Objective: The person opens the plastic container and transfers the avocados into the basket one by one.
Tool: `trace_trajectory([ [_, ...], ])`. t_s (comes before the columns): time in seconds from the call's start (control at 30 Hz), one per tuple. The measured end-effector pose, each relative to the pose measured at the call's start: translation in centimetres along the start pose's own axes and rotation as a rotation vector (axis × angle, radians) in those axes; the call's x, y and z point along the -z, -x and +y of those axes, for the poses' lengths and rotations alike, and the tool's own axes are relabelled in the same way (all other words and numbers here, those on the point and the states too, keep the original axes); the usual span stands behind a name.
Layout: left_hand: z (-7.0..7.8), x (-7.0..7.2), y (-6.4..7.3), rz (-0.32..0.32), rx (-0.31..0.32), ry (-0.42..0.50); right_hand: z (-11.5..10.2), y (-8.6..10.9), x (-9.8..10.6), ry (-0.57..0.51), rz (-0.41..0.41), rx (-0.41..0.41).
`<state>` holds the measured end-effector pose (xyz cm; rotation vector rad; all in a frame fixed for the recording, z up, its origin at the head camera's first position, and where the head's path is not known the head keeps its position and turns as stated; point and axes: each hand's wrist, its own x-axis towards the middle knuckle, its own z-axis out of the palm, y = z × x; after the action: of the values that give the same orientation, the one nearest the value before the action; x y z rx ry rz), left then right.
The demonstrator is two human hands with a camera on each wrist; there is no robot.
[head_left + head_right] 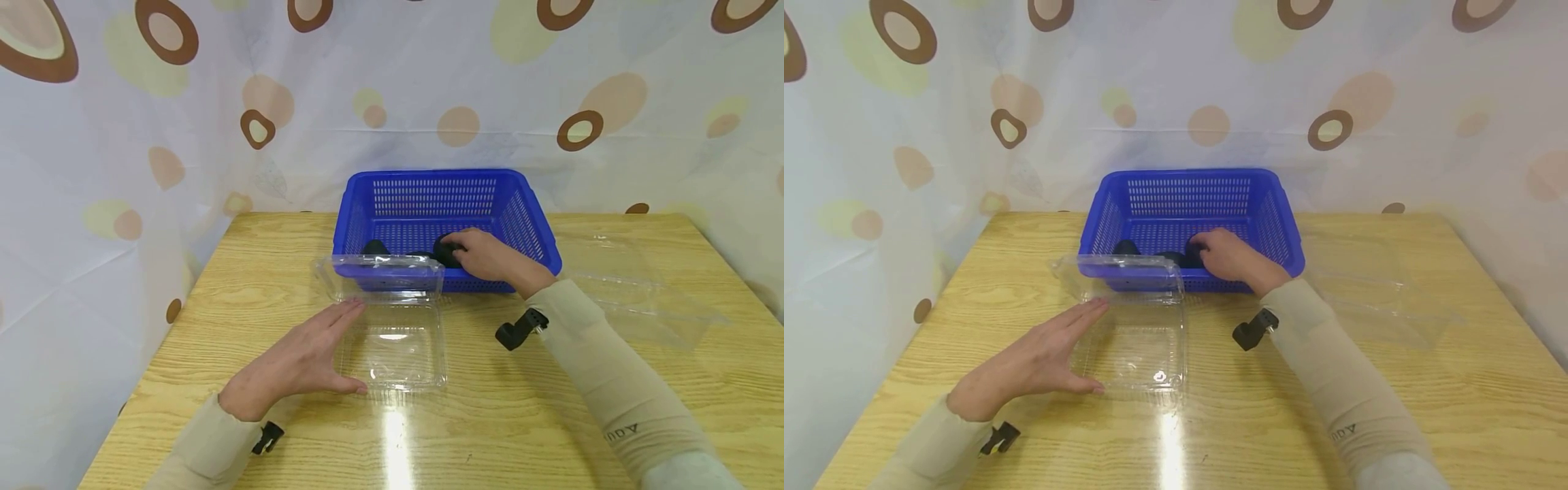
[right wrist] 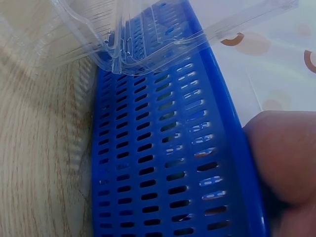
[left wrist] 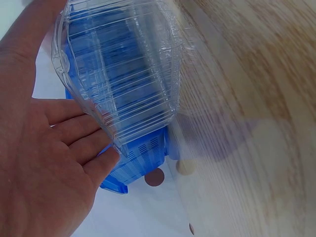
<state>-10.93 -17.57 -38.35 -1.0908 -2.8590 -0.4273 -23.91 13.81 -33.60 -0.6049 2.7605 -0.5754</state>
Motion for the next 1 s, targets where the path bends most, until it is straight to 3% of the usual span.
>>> trace_trajectory([
  [0.17, 0.1, 0.0, 0.0, 0.002, -0.004, -0.002, 0.1, 0.4, -0.1, -0.055, 0.082, 0.001],
  [0.33, 0.1, -0.1, 0.0, -0.001, -0.006, -0.001, 0.1, 1.3, -0.2, -0.115, 0.237, 0.014],
  [0.6, 0.2, 0.1, -0.1, -0.012, 0.006, 0.011, -1.0, 3.7, -0.3, -0.146, 0.426, 0.091],
  [1.0, 0.1, -0.1, 0.0, -0.002, 0.004, 0.018, -2.9, 7.4, -1.2, -0.139, 0.484, 0.167],
])
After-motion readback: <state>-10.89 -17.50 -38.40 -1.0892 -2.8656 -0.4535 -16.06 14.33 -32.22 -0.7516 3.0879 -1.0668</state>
